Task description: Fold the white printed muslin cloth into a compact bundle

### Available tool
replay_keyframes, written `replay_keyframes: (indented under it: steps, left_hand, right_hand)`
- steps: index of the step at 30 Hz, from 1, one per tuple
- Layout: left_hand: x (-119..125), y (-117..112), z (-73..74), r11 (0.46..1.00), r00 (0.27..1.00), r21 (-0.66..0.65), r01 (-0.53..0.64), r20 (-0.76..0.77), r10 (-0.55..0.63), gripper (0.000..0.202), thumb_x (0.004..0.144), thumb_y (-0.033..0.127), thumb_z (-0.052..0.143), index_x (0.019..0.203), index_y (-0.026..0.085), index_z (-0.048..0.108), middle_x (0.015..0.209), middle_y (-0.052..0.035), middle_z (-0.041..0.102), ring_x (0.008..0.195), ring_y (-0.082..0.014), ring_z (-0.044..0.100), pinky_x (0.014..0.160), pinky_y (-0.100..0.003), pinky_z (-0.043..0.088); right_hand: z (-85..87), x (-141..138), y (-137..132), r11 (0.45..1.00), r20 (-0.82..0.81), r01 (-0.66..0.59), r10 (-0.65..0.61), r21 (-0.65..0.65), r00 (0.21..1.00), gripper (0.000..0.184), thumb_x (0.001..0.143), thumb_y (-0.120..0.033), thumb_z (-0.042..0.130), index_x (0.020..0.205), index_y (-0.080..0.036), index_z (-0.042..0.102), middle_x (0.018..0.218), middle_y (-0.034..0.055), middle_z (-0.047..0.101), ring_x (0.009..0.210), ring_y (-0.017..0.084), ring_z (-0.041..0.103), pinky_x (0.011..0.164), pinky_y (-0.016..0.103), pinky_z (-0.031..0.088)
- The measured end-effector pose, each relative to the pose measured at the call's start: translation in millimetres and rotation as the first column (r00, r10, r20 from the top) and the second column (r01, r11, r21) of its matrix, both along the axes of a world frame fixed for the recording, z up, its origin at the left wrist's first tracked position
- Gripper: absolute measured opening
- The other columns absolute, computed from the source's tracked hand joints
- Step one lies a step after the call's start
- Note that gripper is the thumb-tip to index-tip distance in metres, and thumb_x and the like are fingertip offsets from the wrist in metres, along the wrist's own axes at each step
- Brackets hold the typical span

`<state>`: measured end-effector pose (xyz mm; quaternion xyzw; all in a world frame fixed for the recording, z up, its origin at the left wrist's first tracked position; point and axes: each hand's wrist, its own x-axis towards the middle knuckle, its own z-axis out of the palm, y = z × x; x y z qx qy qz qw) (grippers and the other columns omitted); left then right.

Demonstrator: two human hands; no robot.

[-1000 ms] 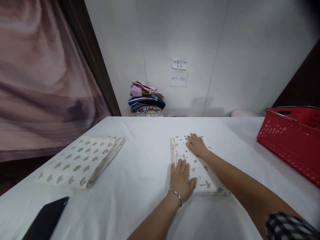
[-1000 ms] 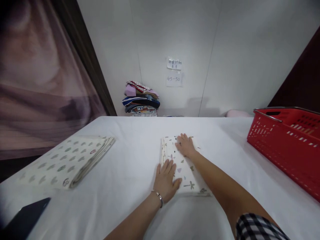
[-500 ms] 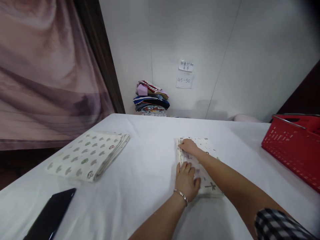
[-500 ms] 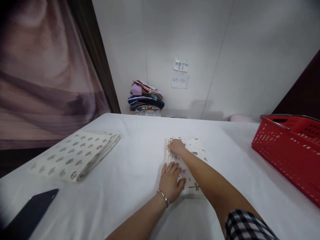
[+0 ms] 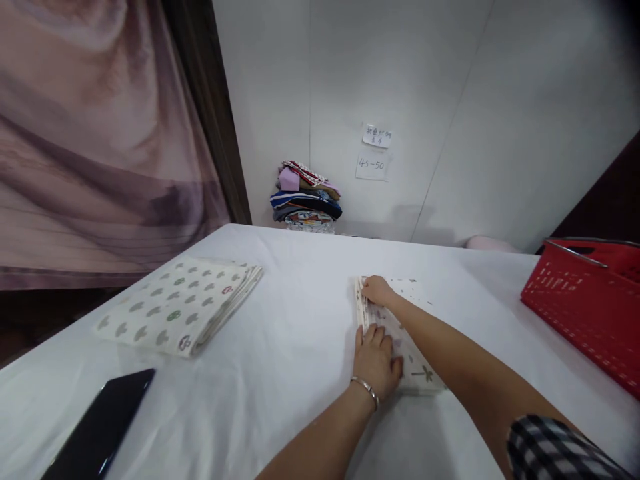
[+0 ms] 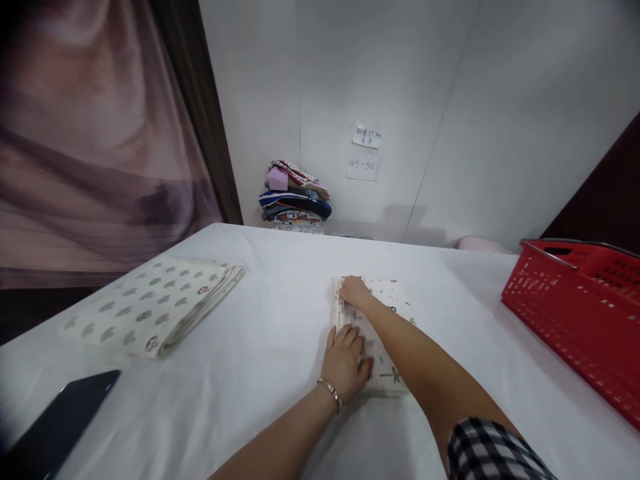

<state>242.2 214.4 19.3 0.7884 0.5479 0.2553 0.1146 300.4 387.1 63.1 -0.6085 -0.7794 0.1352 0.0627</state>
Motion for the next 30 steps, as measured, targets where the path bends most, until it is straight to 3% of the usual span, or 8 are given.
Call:
replay_keyframes:
  steps: [6,10,14,17,21,24,27,30]
  left_hand:
    - [0.3,0.7,-1.1,1.0,1.0,0.006,-0.001,0.019,0.001,0.037,0.078,0.038,0.045,0.108,0.02,0.055,0.125,-0.0074,0.049,0.125,-0.0246,0.029,0.11,-0.049,0.009]
    - [0.3,0.3,-1.3,1.0,1.0,-0.011,0.003,0.016,-0.003,0.038,0.079,0.04,0.044,0.11,0.02,0.054,0.126,-0.0074,0.048,0.126,-0.025,0.029,0.109,-0.05,0.01]
    - [0.5,0.6,-2.8,1.0,0.999,-0.005,-0.003,0.034,0.003,0.039,0.079,0.041,0.044,0.111,0.02,0.054,0.127,-0.0069,0.048,0.125,-0.0243,0.03,0.11,-0.049,0.01]
    - [0.4,0.6,-1.7,1.0,0.999,0.0,-0.007,0.046,0.007,0.036,0.079,0.04,0.046,0.108,0.021,0.055,0.125,-0.0067,0.049,0.124,-0.0234,0.031,0.11,-0.048,0.009]
    - [-0.2,-0.7,1.1,1.0,0.999,-0.005,-0.012,0.049,0.012,0.034,0.08,0.038,0.045,0.108,0.022,0.056,0.125,-0.0061,0.05,0.126,-0.0233,0.03,0.11,-0.047,0.006]
    - [-0.7,-1.6,0.4,0.999,0.998,-0.022,-0.049,0.043,0.05,0.037,0.078,0.038,0.046,0.111,0.021,0.055,0.135,-0.0054,0.041,0.132,-0.0247,0.02,0.111,-0.048,0.004]
    - [-0.3,-1.2,-2.4,0.995,0.997,-0.059,-0.076,0.022,0.078,0.044,0.078,0.042,0.046,0.116,0.021,0.052,0.141,-0.0052,0.033,0.135,-0.0249,0.011,0.11,-0.048,0.003]
    - [0.8,0.0,-4.2,0.992,0.996,-0.091,-0.085,-0.003,0.085,0.049,0.08,0.046,0.042,0.122,0.021,0.049,0.142,-0.0054,0.032,0.136,-0.0241,0.01,0.11,-0.049,0.002]
  right_hand:
    - [-12.5,3.4,-2.5,0.999,-0.171,0.018,-0.026,-0.047,0.985,0.024,0.07,-0.019,0.045,0.072,-0.011,0.067,0.056,0.0055,0.064,0.053,0.013,0.058,0.051,0.019,0.04]
    - [-20.5,9.2,-10.0,0.998,-0.303,0.0,-0.018,-0.06,0.953,0.032,0.078,-0.029,0.04,0.088,-0.013,0.065,0.064,0.0034,0.065,0.053,0.011,0.057,0.046,0.017,0.04]
    - [-32.3,14.6,-15.2,1.0,-0.534,0.014,-0.009,0.005,0.845,0.031,0.078,-0.027,0.038,0.093,-0.015,0.063,0.074,0.002,0.066,0.062,0.011,0.059,0.053,0.018,0.044]
    - [-42.8,17.0,-15.4,0.999,-0.59,-0.006,0.027,0.038,0.807,0.03,0.075,-0.02,0.041,0.094,-0.016,0.063,0.082,0.0011,0.066,0.069,0.011,0.059,0.065,0.02,0.046]
    - [-46.6,18.3,-16.3,0.994,-0.56,-0.031,0.083,0.102,0.824,0.03,0.071,-0.017,0.046,0.096,-0.017,0.063,0.084,0.0005,0.066,0.077,0.013,0.059,0.074,0.023,0.045]
    - [-40.3,20.6,-19.0,0.981,-0.466,-0.068,0.148,0.184,0.872,0.029,0.072,-0.015,0.045,0.093,-0.02,0.063,0.087,0.0005,0.065,0.081,0.014,0.058,0.079,0.026,0.044]
    - [-34.2,23.3,-19.7,0.938,-0.309,-0.132,0.236,0.321,0.921,0.029,0.077,-0.017,0.043,0.099,-0.02,0.061,0.103,0.0039,0.063,0.099,0.017,0.053,0.09,0.031,0.038]
    - [-35.7,22.8,-16.1,0.919,-0.148,-0.23,0.288,0.32,0.946,0.035,0.082,-0.021,0.041,0.114,-0.018,0.054,0.125,0.0074,0.051,0.118,0.02,0.04,0.099,0.036,0.03]
